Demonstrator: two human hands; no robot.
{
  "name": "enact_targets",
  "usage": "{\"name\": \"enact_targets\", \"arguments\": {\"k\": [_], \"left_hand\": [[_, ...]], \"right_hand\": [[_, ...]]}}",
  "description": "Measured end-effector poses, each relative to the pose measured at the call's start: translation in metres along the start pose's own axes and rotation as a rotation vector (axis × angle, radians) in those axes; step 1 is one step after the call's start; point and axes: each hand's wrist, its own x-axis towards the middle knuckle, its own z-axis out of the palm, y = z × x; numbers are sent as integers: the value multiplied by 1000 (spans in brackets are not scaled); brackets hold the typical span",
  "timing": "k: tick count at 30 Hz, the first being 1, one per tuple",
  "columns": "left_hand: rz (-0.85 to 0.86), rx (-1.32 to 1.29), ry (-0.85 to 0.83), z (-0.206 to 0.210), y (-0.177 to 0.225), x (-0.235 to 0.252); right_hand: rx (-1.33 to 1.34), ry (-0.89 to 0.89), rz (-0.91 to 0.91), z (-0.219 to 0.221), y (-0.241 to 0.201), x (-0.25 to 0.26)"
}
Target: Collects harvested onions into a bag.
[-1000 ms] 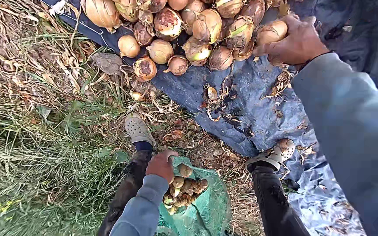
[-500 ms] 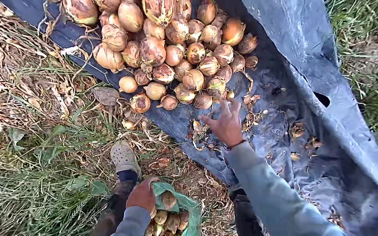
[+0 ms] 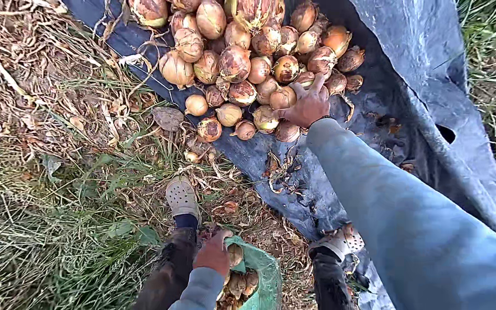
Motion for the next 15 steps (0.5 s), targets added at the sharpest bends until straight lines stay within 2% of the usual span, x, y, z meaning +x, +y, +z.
{"name": "enact_targets", "arguments": {"k": [5, 11, 13, 15], "left_hand": [[6, -28, -15, 3, -1, 0], [-11, -36, 11, -4, 2, 0], [-19, -28, 26, -5, 4, 1], [-40, -19, 56, -6, 1, 0]], "right_hand": [[-40, 178, -48, 24, 3, -5], [72, 19, -78, 4, 12, 14], [197, 24, -64, 0, 22, 15], [450, 101, -44, 9, 30, -13]]}}
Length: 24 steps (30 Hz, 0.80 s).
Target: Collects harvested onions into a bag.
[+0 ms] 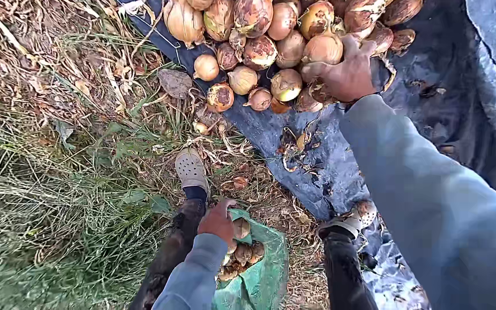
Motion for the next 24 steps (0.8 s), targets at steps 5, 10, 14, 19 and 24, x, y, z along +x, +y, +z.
{"name": "enact_targets", "arguments": {"k": [5, 10, 14, 19, 24], "left_hand": [[-15, 53, 54, -7, -1, 7], [-2, 78, 54, -8, 1, 8], [-7, 72, 28, -2, 6, 5], [-14, 63, 12, -1, 8, 5], [-8, 95, -22, -3, 10, 3]], "right_hand": [[594, -38, -5, 28, -6, -247], [333, -947, 38, 61, 31, -345], [94, -276, 153, 55, 41, -203], [39, -83, 450, 73, -35, -49], [-120, -49, 663, 100, -72, -26]]}}
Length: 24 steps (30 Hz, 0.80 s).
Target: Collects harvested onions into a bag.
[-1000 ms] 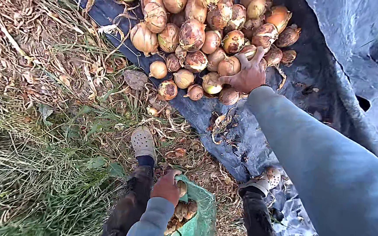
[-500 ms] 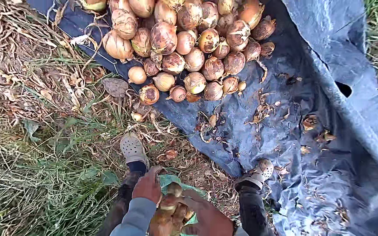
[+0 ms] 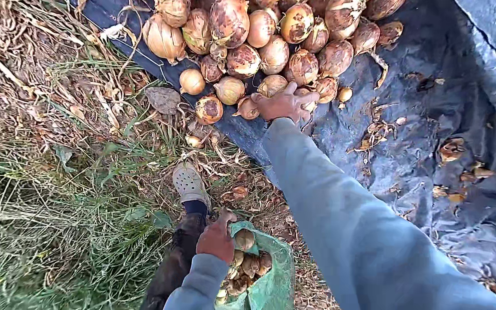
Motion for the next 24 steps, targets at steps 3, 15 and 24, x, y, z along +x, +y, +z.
{"name": "enact_targets", "arguments": {"k": [3, 15, 24], "left_hand": [[-15, -12, -13, 2, -4, 0], [0, -85, 22, -1, -7, -8], [47, -62, -25, 2, -6, -4]], "right_hand": [[-59, 41, 71, 14, -5, 10], [390, -56, -375, -18, 117, -63], [-76, -896, -529, -31, 226, -137]]}}
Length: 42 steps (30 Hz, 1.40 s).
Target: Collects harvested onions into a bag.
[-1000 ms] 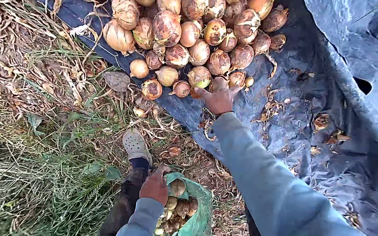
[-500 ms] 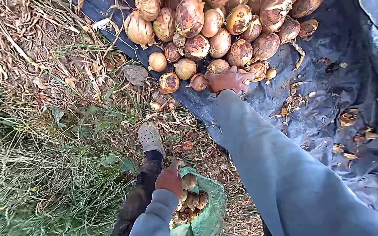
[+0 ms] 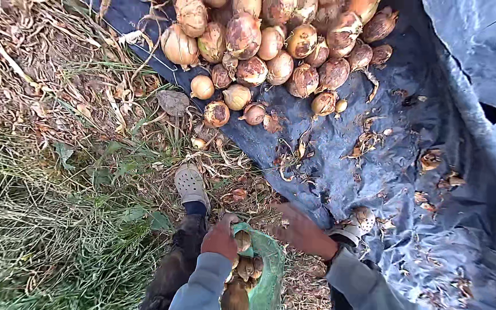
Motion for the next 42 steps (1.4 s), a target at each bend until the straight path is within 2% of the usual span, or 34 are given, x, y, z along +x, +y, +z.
{"name": "enact_targets", "arguments": {"k": [2, 3, 4, 6, 8, 10, 12, 15, 17, 18, 20, 21, 22, 23, 25, 26, 27, 29, 32, 34, 36, 39, 42], "left_hand": [[-14, -4, -18, 0, 1, -1], [-17, -5, -23, 0, 0, -2], [-15, -10, -25, 0, -1, -2], [-21, -15, -37, -1, -1, -3], [-37, -2, -53, -2, -1, -4], [-53, 9, -65, -6, -2, -5], [-57, 11, -78, -9, -5, -6], [-42, -19, -69, -17, -10, -3], [-47, -52, -52, -19, -16, 0], [-47, -69, -34, -19, -19, 3], [-52, -114, -11, -22, -23, 5], [-57, -118, -7, -24, -23, 4], [-59, -117, 0, -26, -23, 4], [-61, -116, 4, -27, -22, 4], [-60, -103, -7, -26, -19, 3], [-62, -89, -19, -24, -17, 3], [-64, -76, -34, -23, -14, 2], [-64, -56, -63, -19, -12, -1], [-47, -54, -78, -16, -12, -3], [-43, -67, -85, -18, -13, -3], [-44, -58, -90, -19, -14, -6], [-47, -10, -114, -28, -15, -11], [-33, -30, -150, -29, -22, -9]], "right_hand": [[-168, 448, -106, -41, -30, 49], [-256, 598, -159, -60, -52, 78], [-330, 673, -179, -79, -78, 106], [-431, 702, -146, -107, -127, 157], [-486, 652, -19, -119, -162, 197], [-502, 641, 88, -119, -181, 221], [-521, 662, 118, -117, -180, 230], [-486, 668, 50, -122, -162, 213], [-252, 711, -96, -110, -134, 173], [-32, 737, -206, -97, -117, 147], [576, 626, -385, -46, -82, 81], [877, 531, -419, -9, -64, 48], [1064, 424, -389, 31, -47, 18], [1083, 275, -348, 65, -30, -8], [672, -18, -239, 94, -13, -36], [437, -42, -219, 93, -14, -33], [255, 34, -208, 83, -22, -22], [19, 317, -173, 45, -59, 18], [-82, 659, -196, -15, -144, 103], [-108, 742, -142, -46, -205, 159], [-138, 794, -36, -64, -247, 204], [-159, 895, 107, -64, -272, 246], [-238, 955, 129, -55, -265, 259]]}}
